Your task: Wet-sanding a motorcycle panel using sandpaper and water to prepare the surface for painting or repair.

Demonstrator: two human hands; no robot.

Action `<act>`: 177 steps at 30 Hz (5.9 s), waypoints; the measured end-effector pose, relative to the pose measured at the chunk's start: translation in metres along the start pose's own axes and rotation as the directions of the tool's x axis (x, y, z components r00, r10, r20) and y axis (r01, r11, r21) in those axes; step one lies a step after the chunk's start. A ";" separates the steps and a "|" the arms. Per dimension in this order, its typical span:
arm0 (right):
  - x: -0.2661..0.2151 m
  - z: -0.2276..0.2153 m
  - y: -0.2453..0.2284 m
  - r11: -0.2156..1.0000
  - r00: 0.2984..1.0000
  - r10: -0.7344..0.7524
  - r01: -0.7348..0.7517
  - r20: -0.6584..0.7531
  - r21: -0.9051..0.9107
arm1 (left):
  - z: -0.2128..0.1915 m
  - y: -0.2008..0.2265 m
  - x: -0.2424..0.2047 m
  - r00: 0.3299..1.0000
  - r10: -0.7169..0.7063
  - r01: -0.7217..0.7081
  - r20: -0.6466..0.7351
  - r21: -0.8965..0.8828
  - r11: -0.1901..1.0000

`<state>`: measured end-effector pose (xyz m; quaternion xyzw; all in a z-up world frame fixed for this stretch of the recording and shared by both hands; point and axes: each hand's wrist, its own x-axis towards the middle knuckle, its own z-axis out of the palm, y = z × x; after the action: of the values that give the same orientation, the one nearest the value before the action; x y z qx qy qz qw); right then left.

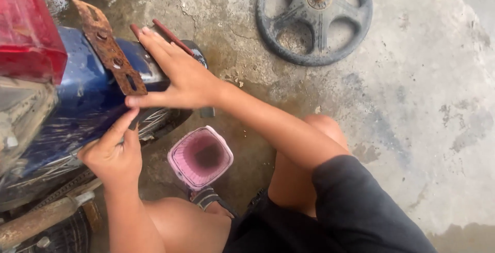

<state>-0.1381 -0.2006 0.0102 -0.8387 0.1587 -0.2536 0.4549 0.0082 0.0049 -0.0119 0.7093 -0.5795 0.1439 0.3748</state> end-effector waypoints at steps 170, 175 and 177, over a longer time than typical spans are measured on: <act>-0.019 0.000 -0.025 0.980 0.997 0.036 -0.048 0.065 0.195 | -0.016 0.025 0.011 0.949 0.057 0.006 0.310 -0.201 0.980; 0.007 -0.004 -0.028 0.809 0.955 0.251 -0.296 0.157 0.508 | -0.007 0.017 0.012 0.962 0.080 -0.048 0.260 -0.128 0.991; -0.021 0.001 -0.028 0.972 0.992 0.097 -0.113 0.083 0.207 | -0.007 0.016 0.012 0.962 0.073 -0.026 0.264 -0.178 0.984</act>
<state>-0.1535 -0.1745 0.0275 -0.7846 0.1584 -0.2143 0.5598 -0.0017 0.0010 0.0065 0.6724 -0.6527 0.0047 0.3490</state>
